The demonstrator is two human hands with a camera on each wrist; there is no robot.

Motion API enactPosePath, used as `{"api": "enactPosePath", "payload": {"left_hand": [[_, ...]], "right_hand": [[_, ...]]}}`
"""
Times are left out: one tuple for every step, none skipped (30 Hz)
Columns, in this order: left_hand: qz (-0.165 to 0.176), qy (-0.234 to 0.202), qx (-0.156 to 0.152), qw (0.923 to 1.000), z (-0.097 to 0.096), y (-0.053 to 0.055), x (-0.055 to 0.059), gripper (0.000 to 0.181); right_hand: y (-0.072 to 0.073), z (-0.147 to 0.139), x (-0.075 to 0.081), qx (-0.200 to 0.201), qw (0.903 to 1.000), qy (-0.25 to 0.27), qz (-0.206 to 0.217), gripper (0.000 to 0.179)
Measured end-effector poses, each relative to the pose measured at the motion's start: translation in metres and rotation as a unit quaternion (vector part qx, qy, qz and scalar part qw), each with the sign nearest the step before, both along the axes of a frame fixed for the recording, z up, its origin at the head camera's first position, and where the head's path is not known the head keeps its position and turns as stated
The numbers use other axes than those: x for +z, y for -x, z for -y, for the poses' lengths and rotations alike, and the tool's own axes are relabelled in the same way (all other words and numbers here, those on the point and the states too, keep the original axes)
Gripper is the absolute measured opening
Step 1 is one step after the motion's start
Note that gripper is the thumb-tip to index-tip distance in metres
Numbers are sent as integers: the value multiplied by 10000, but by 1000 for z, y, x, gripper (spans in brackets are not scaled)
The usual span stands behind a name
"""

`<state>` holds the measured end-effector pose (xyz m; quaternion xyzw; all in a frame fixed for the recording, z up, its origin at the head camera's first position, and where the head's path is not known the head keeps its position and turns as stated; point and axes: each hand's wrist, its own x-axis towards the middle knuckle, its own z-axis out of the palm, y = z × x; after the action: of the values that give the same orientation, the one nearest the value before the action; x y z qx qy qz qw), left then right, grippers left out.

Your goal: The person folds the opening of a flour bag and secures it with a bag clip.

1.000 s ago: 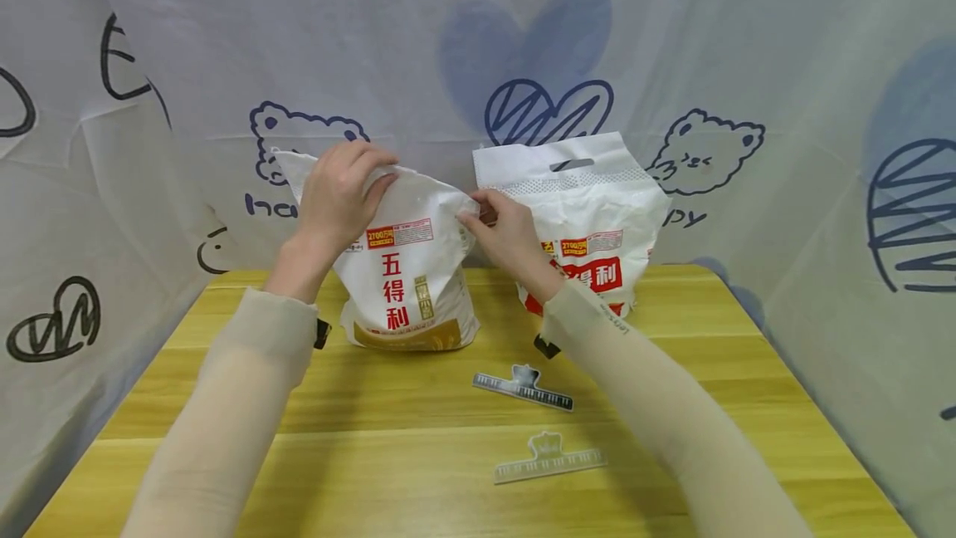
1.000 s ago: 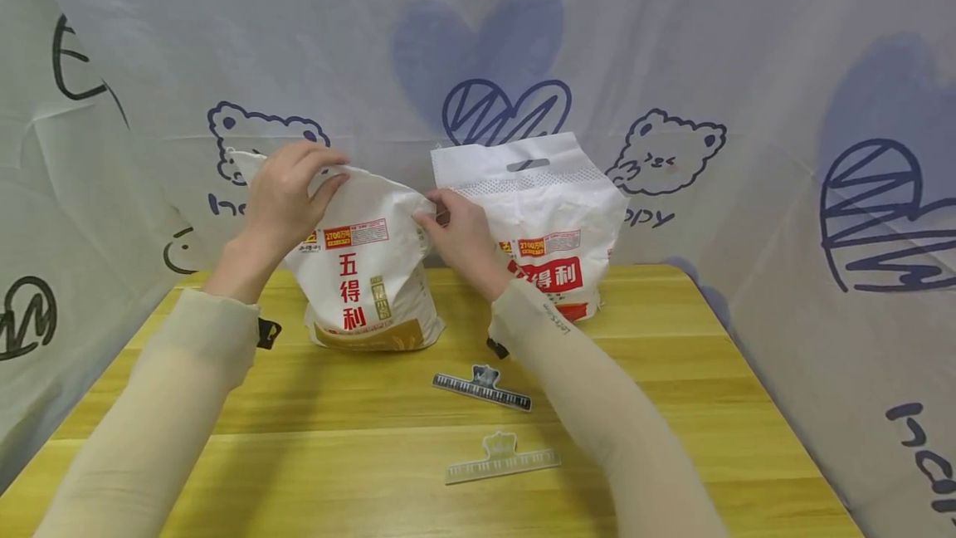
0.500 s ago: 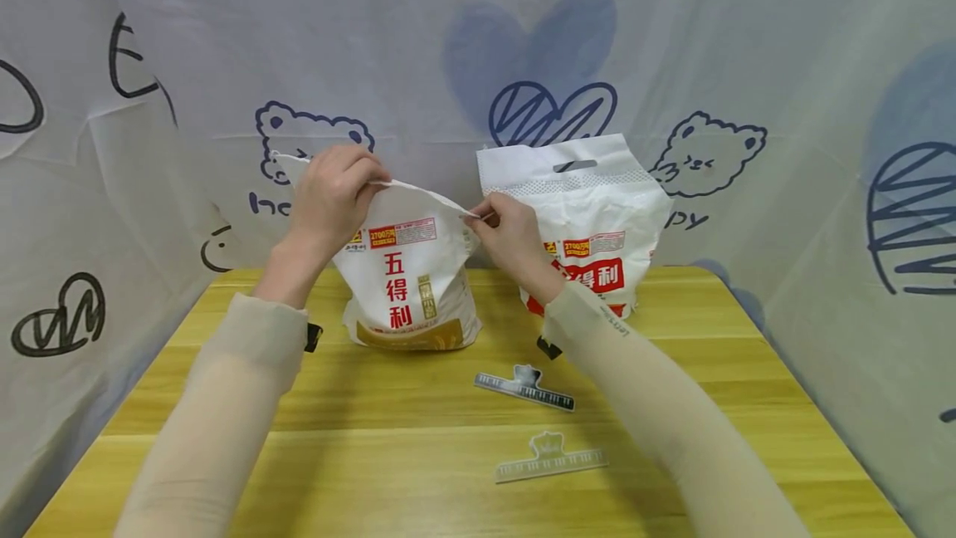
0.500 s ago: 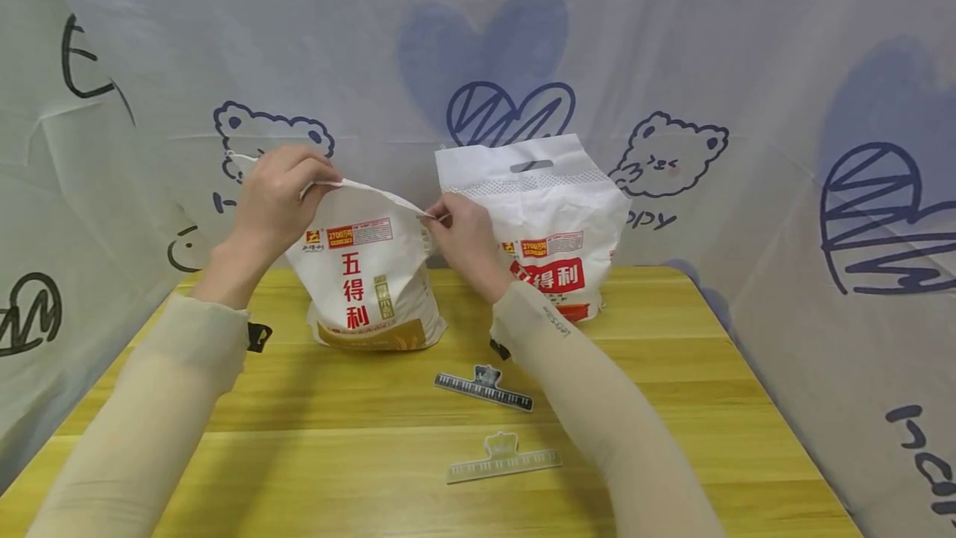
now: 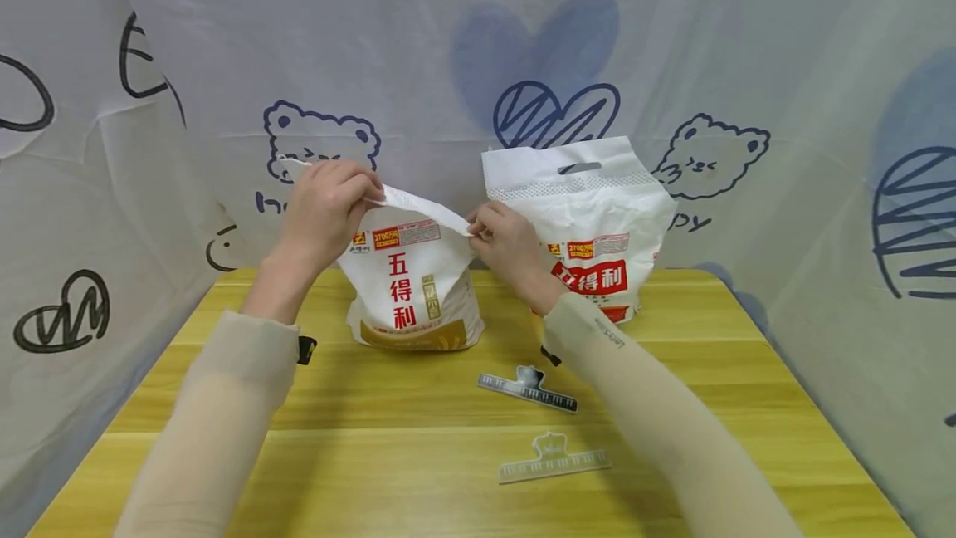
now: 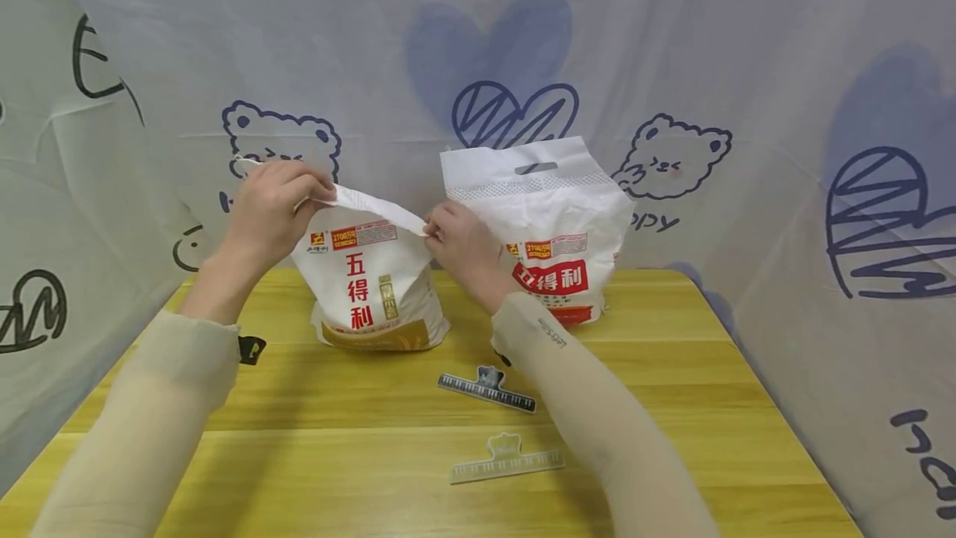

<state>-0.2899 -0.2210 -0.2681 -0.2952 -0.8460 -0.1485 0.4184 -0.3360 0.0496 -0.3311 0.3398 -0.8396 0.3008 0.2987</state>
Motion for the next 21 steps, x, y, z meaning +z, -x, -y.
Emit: {"api": "enactPosePath", "payload": {"left_hand": [[69,11,-10,10000,0,-1,-1,11],[156,16,-13,9999,1,-2,-2,12],[249,19,-20,9997,2,-3,-3,12],[380,11,-4,9993,2,-3,-4,13],[547,4,19,9985,3,-4,-5,14],[727,4,54,9973,3,-5,-6,15],[918,10,105,9957,3,-6,-6,15],[1091,17,174,9939,4,-6,-6,16],[1242,21,232,9920,4,-7,-6,17],[1372,29,287,9901,5,-7,-7,18],[1467,32,330,9886,5,-7,-7,19],[1515,48,359,9878,6,-7,-8,19],[1548,54,381,9872,6,-7,-9,20],[1553,65,389,9871,7,-6,-9,20],[1572,62,387,9868,7,-6,-10,20],[1586,62,385,9866,7,-6,-10,20],[1605,55,386,9863,8,-6,-11,20],[1619,57,380,9861,8,-5,-11,21],[1641,49,377,9857,9,-5,-12,22],[1653,36,361,9856,9,-5,-12,23],[1665,14,350,9854,9,-4,-13,25]], "right_hand": [[0,0,-1,-12,10000,-57,29,9],[-1,0,-1,-34,9999,-119,78,8],[-1,1,-1,-53,9997,-165,162,8],[-2,1,-1,-67,9994,-195,263,7],[-3,1,-2,-101,9990,-203,398,7],[-4,1,-2,-130,9983,-188,535,8],[-4,1,-2,-162,9975,-150,678,8],[-5,1,-2,-173,9965,-82,817,10],[-6,1,-2,-154,9950,17,985,12],[-6,1,-3,-131,9935,114,1126,13],[-6,2,-4,-78,9916,221,1269,15],[-7,2,-5,-28,9896,286,1408,18],[-7,3,-6,20,9871,354,1558,20],[-7,4,-7,79,9844,421,1705,23],[-8,4,-8,128,9812,485,1863,26],[-8,5,-9,162,9784,537,1991,29],[-8,6,-10,200,9753,592,2118,31],[-9,7,-11,206,9727,636,2224,33],[-9,7,-11,216,9701,711,2310,34],[-10,8,-12,222,9684,775,2361,34],[-10,8,-12,231,9670,849,2393,33]]}}
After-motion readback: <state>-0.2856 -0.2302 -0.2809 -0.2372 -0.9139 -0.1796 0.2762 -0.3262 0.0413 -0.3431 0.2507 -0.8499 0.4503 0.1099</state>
